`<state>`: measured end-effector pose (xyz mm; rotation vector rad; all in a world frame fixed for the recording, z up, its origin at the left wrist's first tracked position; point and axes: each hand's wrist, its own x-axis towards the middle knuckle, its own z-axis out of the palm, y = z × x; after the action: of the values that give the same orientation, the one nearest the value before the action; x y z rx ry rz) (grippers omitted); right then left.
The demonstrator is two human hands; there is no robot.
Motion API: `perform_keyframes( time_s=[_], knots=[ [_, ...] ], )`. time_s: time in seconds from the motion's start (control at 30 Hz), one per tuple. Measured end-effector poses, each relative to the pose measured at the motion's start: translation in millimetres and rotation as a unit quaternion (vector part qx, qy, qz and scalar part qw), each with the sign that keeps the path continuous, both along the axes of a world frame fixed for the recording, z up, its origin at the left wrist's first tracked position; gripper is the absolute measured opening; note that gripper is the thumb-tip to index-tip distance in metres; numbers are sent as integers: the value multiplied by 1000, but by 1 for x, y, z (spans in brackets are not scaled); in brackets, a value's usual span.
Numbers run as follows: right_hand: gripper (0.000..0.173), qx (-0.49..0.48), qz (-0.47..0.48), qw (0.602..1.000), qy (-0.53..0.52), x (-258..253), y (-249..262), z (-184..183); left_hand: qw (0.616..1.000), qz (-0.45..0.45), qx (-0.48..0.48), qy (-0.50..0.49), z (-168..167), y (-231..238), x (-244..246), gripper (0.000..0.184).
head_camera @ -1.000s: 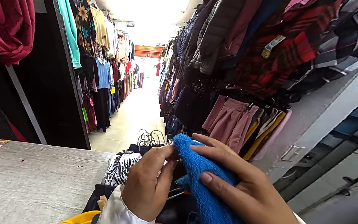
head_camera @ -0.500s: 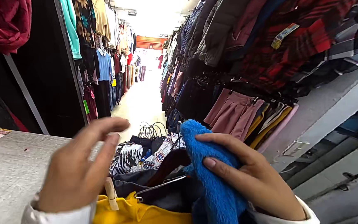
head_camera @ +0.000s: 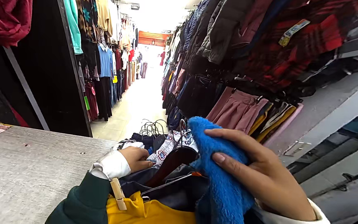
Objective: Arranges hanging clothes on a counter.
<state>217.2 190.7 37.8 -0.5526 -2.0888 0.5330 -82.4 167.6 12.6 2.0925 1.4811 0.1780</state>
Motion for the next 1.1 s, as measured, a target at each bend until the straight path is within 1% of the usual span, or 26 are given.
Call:
perform_keyframes(
  time_s=[0.13, 0.2, 0.3, 0.4, 0.47, 0.5, 0.6, 0.67, 0.7, 0.77, 0.8, 0.83, 0.87, 0.9, 0.97, 1.0, 1.03, 1.07, 1.1],
  knots=[
    [45, -7, -89, 990, 110, 2, -3, 8, 999, 18, 4, -45, -4, -2, 2, 56],
    [45, -5, -118, 982, 146, 0, -1, 10, 998, 18, 2, -56, 1, -7, 5, 65],
    [43, -13, -134, 978, 157, -8, 2, 8, 998, 7, -10, -57, 7, -17, 10, 82],
    [41, -28, -158, 977, 141, -16, 6, 5, 998, 1, -23, -59, 17, -32, 23, 101],
    [41, -24, -180, 975, 131, -17, 10, 3, 999, -14, -25, -39, 24, -41, 31, 107],
    [41, -21, -189, 973, 129, -16, 12, 2, 999, -24, -17, -28, 25, -44, 35, 104],
    [41, -27, -197, 971, 136, -11, 17, 0, 997, -68, 30, -27, 22, -51, 40, 81],
    [45, -25, -170, 978, 122, -8, 19, 0, 994, -95, 51, -29, 20, -53, 42, 71],
    [47, -24, -150, 984, 95, -6, 20, -1, 993, -104, 57, -28, 20, -54, 43, 67],
    [50, -22, -131, 991, 11, -3, 23, -1, 993, -109, 46, -10, 23, -55, 46, 65],
    [49, -32, -144, 989, -23, -2, 25, -2, 993, -108, 36, 1, 24, -55, 46, 64],
    [42, -38, -165, 985, -37, -2, 27, -4, 994, -107, 29, 7, 25, -55, 47, 63],
    [32, -36, -191, 980, -36, 0, 28, -5, 994, -104, 26, 8, 25, -55, 47, 63],
    [26, -26, -222, 974, -23, 0, 29, -6, 995, -100, 27, 6, 25, -55, 47, 63],
    [32, 9, -272, 962, 25, -3, 31, -7, 996, -86, 21, 14, 25, -54, 48, 65],
    [36, 21, -267, 963, 29, -4, 31, -6, 996, -81, 18, 17, 25, -54, 48, 66],
    [41, 20, -231, 973, 7, -2, 31, -6, 997, -79, 13, 22, 26, -53, 48, 66],
    [42, 12, -197, 980, -15, -3, 32, -6, 996, -79, 9, 26, 27, -53, 48, 65],
    [39, 10, -189, 981, -28, -5, 34, -7, 996, -80, 7, 29, 28, -53, 48, 64]
  ],
)
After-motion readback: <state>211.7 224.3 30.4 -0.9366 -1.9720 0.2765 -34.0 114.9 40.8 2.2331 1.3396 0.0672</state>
